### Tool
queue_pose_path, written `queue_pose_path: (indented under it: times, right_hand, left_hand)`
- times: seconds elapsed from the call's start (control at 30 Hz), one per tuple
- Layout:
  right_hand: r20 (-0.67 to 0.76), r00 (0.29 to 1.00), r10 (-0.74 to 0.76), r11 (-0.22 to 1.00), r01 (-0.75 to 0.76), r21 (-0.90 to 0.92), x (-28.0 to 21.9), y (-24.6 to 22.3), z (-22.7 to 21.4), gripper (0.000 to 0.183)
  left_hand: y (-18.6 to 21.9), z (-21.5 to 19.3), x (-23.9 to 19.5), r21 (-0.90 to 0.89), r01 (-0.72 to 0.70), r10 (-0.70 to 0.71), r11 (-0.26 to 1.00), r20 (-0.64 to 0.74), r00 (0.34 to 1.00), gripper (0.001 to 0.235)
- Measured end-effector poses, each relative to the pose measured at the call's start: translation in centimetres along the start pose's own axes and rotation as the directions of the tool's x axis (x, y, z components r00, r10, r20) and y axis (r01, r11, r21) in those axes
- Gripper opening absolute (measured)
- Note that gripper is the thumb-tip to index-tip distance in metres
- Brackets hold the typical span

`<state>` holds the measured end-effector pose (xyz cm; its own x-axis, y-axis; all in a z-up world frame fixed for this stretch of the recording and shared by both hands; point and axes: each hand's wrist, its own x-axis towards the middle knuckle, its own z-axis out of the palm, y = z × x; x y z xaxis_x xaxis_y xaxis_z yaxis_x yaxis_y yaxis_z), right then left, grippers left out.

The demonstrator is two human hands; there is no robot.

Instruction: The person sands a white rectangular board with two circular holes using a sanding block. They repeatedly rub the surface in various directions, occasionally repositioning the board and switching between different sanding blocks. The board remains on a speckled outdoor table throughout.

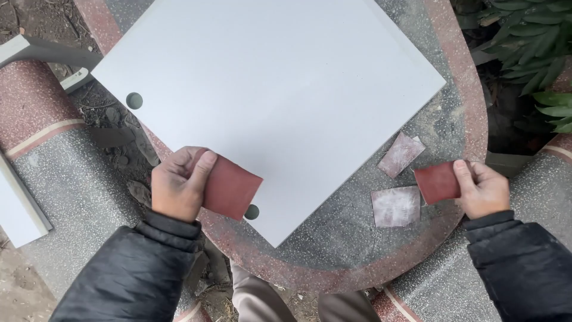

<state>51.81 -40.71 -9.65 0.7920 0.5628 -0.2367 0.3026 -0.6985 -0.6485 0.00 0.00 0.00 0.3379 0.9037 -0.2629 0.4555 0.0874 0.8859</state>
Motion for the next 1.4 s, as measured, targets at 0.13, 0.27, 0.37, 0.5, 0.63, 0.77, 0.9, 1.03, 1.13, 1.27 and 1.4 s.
queue_pose_path:
  times: [0.13,0.27,0.37,0.5,0.63,0.77,0.9,1.03,1.13,1.27,1.4]
  right_hand:
    - [0.089,0.994,0.059,0.775,0.010,-0.632,-2.0,-9.0,0.7,0.097]
    - [0.050,0.954,-0.295,0.911,0.266,0.314,-6.7,-18.0,6.2,0.082]
    - [0.419,0.903,-0.094,0.530,-0.311,0.789,-10.5,-23.5,10.9,0.070]
    - [0.412,0.897,0.162,0.444,-0.439,0.781,-10.8,-27.7,13.3,0.032]
    - [0.038,0.998,-0.052,0.816,0.021,0.578,-1.7,-21.1,9.2,0.029]
    - [-0.250,0.733,-0.633,0.773,0.581,-0.253,5.5,-17.2,6.7,0.028]
    - [0.239,0.447,-0.862,0.330,0.853,-0.404,-0.8,-13.7,17.4,0.056]
    - [0.559,0.216,-0.800,0.117,0.971,-0.208,-5.0,-12.8,16.3,0.060]
    - [0.243,0.541,-0.806,0.322,0.743,-0.587,3.0,-12.8,14.5,0.048]
    - [0.277,0.607,-0.745,0.416,0.747,-0.519,-4.6,-13.5,17.5,0.055]
    - [0.302,0.517,-0.801,0.325,0.800,-0.505,0.1,-12.2,16.2,0.053]
  left_hand:
    - [3.1,6.1,-1.2,-0.270,0.081,-0.057,0.960,0.097,0.994,0.021]
    - [4.4,13.3,-3.2,-0.436,0.010,0.066,0.900,0.159,0.985,0.017]
    - [6.7,17.5,-5.1,-0.396,0.027,0.047,0.918,0.176,0.983,0.026]
    - [6.2,18.5,-4.8,-0.054,-0.134,0.137,0.990,0.060,0.989,0.063]
    - [0.3,12.0,1.6,0.391,-0.417,0.418,0.820,0.087,0.904,0.090]
    - [-6.7,6.5,5.1,0.714,-0.358,0.530,0.602,-0.023,0.847,0.082]
    - [-11.6,6.7,5.3,0.783,-0.331,0.524,0.526,0.008,0.852,0.067]
    - [-12.2,6.5,5.6,0.790,-0.336,0.515,0.513,0.030,0.857,0.066]
    - [-12.2,6.2,5.7,0.802,-0.327,0.478,0.500,0.059,0.876,0.069]
    - [-11.9,6.4,6.1,0.795,-0.336,0.487,0.505,0.058,0.871,0.069]
    - [-12.0,6.4,5.6,0.800,-0.328,0.470,0.503,0.065,0.880,0.069]
